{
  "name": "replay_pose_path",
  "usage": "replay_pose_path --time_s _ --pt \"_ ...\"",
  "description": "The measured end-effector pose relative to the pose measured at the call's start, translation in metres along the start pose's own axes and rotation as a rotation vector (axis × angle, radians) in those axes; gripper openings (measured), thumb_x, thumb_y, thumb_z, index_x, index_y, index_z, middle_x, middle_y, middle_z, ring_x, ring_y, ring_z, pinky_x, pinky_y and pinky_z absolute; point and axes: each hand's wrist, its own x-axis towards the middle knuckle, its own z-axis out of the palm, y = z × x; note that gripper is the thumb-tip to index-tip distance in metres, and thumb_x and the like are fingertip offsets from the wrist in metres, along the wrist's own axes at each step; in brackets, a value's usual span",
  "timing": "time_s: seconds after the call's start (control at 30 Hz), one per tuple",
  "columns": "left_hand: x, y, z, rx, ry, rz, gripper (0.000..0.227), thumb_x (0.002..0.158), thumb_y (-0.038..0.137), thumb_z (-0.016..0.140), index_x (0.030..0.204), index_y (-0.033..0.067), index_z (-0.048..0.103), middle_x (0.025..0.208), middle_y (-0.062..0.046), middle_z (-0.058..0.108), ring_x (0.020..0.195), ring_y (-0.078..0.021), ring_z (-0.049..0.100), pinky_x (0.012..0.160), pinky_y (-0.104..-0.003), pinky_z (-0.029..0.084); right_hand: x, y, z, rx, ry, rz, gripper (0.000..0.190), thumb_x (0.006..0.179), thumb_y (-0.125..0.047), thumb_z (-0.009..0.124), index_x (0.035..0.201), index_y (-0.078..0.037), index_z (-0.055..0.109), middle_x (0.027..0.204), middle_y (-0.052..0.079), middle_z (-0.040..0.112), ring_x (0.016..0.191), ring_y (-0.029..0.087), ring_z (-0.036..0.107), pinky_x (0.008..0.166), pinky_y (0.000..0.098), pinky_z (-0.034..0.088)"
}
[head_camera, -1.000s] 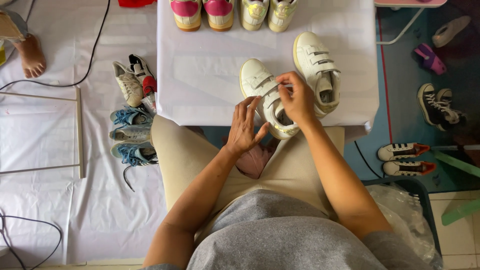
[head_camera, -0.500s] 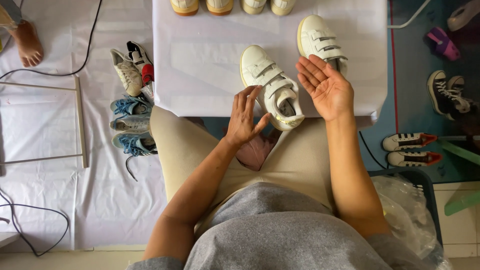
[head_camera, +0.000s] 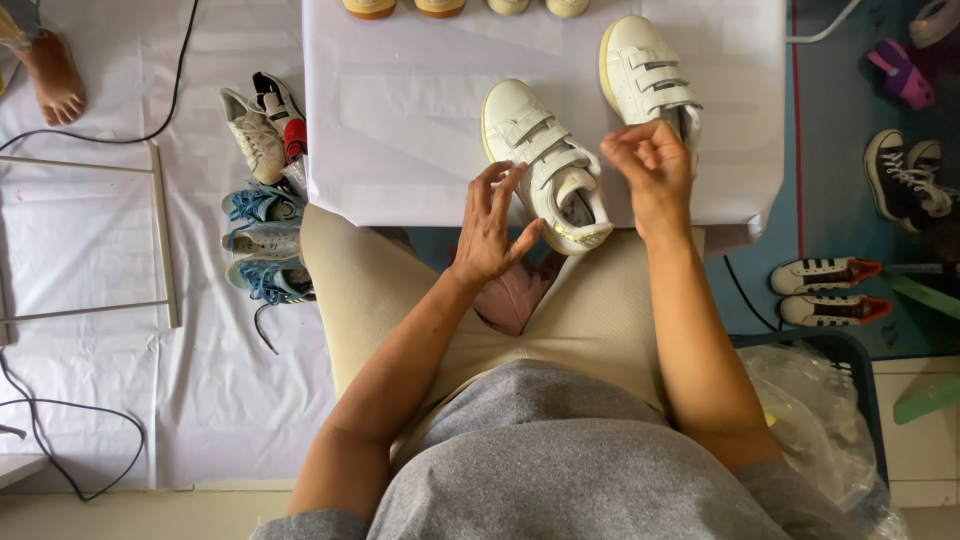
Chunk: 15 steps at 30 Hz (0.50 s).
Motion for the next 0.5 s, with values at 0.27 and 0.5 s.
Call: replay_pose_path --time_s 0.27,0.5 --pt "0.001 -0.001 0.0 0.013 0.004 0.005 0.072 0.098 0.054 0.059 0.154 0.0121 0.04 0.139 -0.016 0.041 0.12 -0.0371 0.051 0.103 -0.049 0.049 -0.019 -0.021 0.04 -0.647 -0.315 -0.342 0.049 0.083 -0.028 0.087 0.124 -0.01 0.067 0.136 0.017 0.053 0.127 0.039 0.053 0.107 0.0503 0.043" --pt "0.001 -0.001 0.001 0.0 0.011 -0.007 0.073 0.096 0.056 0.059 0.153 0.0122 0.041 0.139 -0.017 0.042 0.119 -0.0362 0.051 0.101 -0.049 0.049 -0.026 -0.013 0.046 -0.955 -0.277 -0.518 0.036 0.092 -0.032 0.075 0.122 -0.015 0.066 0.137 0.014 0.049 0.121 0.041 0.056 0.1 0.0521 0.048"
